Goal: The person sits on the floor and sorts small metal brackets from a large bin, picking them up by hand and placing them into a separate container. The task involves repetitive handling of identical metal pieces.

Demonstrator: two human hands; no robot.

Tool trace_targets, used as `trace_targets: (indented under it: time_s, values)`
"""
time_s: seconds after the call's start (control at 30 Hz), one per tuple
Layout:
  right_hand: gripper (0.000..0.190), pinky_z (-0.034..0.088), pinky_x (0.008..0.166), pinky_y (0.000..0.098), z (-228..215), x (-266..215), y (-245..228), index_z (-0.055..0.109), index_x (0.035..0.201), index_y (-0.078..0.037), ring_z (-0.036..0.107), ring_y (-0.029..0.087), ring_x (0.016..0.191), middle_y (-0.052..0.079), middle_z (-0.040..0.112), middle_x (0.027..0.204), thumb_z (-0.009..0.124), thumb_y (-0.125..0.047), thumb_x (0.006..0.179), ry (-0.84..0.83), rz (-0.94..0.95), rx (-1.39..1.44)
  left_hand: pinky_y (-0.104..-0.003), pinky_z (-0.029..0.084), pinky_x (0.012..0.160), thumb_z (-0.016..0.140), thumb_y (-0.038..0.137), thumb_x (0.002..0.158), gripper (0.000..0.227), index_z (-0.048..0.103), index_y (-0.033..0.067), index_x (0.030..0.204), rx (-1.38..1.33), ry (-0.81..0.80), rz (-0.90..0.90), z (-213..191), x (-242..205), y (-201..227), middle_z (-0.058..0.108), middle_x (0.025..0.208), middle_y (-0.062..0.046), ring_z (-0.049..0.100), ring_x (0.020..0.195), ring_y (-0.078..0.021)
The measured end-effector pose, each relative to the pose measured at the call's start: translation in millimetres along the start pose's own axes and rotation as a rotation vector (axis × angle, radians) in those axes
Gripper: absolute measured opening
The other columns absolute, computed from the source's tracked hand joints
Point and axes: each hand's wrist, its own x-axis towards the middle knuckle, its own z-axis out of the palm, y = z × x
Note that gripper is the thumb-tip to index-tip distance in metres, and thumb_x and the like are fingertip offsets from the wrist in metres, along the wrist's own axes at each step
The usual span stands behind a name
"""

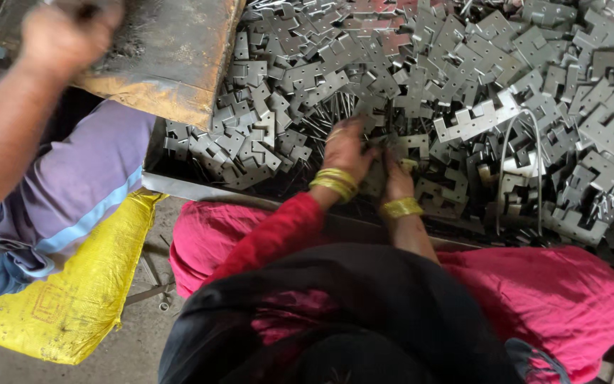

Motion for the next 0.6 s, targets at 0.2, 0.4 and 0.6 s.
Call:
trace_targets:
  time_s: [0.2,0.4,0.6]
  values:
    - [0.063,0.041,0.11,0.048,35,2,5,0.063,0.136,-0.004,0.053,0.035,0.129,0.02,0.057,0.14,0.048,-0.058,0.107,0.234,-0.388,-0.795,-0.045,0.058,0.088,0.073,0.024,0.086,0.039,0.067,0.0061,0.119,-0.391,-0.224,-0.416,-42,-49,-53,0.077,0.107,-0.019,0.074,0.1,-0.0381]
    - [0.033,0.047,0.101,0.0495,-33,-1,-83,0.067,0.122,-0.003,0.062,0.037,0.118,0.018,0.068,0.122,0.059,-0.013,0.092,0.272,-0.786,-1.688,-0.052,0.052,0.089,0.07,0.022,0.092,0.045,0.058,0.0104,0.133,0.078,-0.166,-0.459,-84,-55,-29,0.071,0.109,-0.025,0.066,0.106,-0.0453]
    - [0.019,0.057,0.087,0.0447,-45,-13,-106,0.073,0.107,-0.004,0.07,0.034,0.098,0.018,0.07,0.107,0.072,-0.013,0.091,0.058,-0.646,-1.952,-0.05,0.053,0.091,0.067,0.018,0.091,0.042,0.058,0.0091,0.132,0.023,-0.066,-0.392,-105,-56,-5,0.071,0.112,-0.024,0.067,0.106,-0.0436]
